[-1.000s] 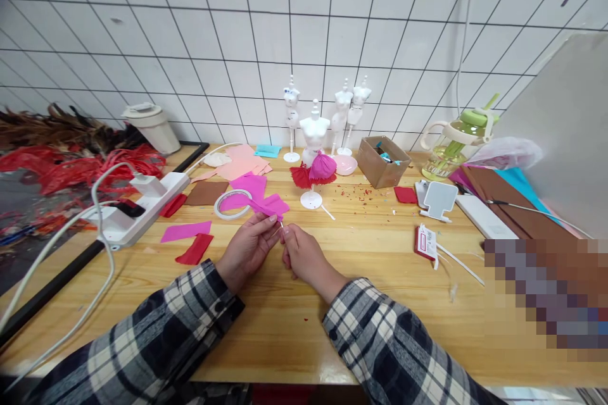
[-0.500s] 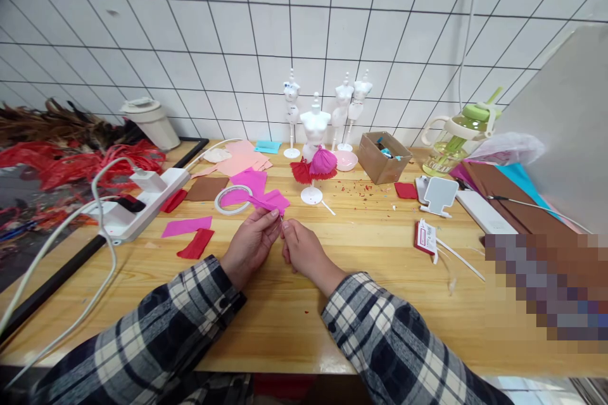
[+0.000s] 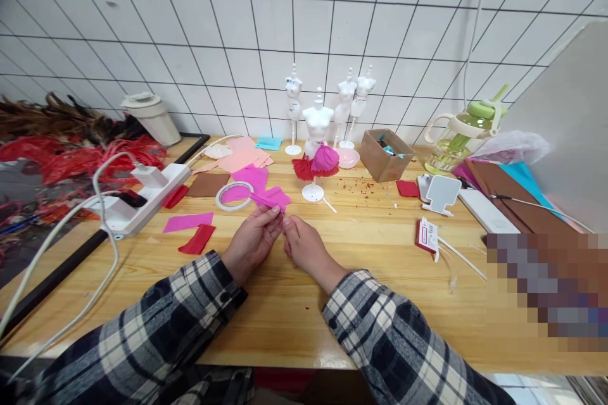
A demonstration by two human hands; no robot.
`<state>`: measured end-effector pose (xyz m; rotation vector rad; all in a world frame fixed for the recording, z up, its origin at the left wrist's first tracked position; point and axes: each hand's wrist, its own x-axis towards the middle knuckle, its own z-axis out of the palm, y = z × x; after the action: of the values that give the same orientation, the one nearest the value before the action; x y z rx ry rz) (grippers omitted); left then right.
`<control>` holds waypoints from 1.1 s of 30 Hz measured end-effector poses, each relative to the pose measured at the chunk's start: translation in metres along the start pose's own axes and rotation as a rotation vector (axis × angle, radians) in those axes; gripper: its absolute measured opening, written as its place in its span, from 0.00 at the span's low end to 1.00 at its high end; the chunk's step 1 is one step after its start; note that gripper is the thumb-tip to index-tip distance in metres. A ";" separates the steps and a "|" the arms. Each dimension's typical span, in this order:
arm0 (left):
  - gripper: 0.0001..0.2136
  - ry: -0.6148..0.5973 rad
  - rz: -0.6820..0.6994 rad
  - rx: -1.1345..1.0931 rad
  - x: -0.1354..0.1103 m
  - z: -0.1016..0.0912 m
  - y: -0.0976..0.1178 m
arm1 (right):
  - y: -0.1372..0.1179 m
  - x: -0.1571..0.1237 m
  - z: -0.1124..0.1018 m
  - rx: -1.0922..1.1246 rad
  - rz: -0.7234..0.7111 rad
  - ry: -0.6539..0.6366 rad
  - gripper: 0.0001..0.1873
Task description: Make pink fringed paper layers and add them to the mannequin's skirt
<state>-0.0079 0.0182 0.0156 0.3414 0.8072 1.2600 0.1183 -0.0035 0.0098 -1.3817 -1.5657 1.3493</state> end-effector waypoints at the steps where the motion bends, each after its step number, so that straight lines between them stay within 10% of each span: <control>1: 0.08 -0.004 -0.001 -0.001 0.001 -0.001 0.000 | 0.000 0.000 0.000 -0.016 -0.010 0.004 0.18; 33: 0.09 -0.047 -0.045 0.351 0.005 -0.009 0.021 | -0.005 -0.003 -0.015 -0.007 0.071 -0.123 0.16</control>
<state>-0.0287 0.0275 0.0210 0.6290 0.9914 1.0629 0.1313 -0.0019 0.0185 -1.3938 -1.6156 1.4978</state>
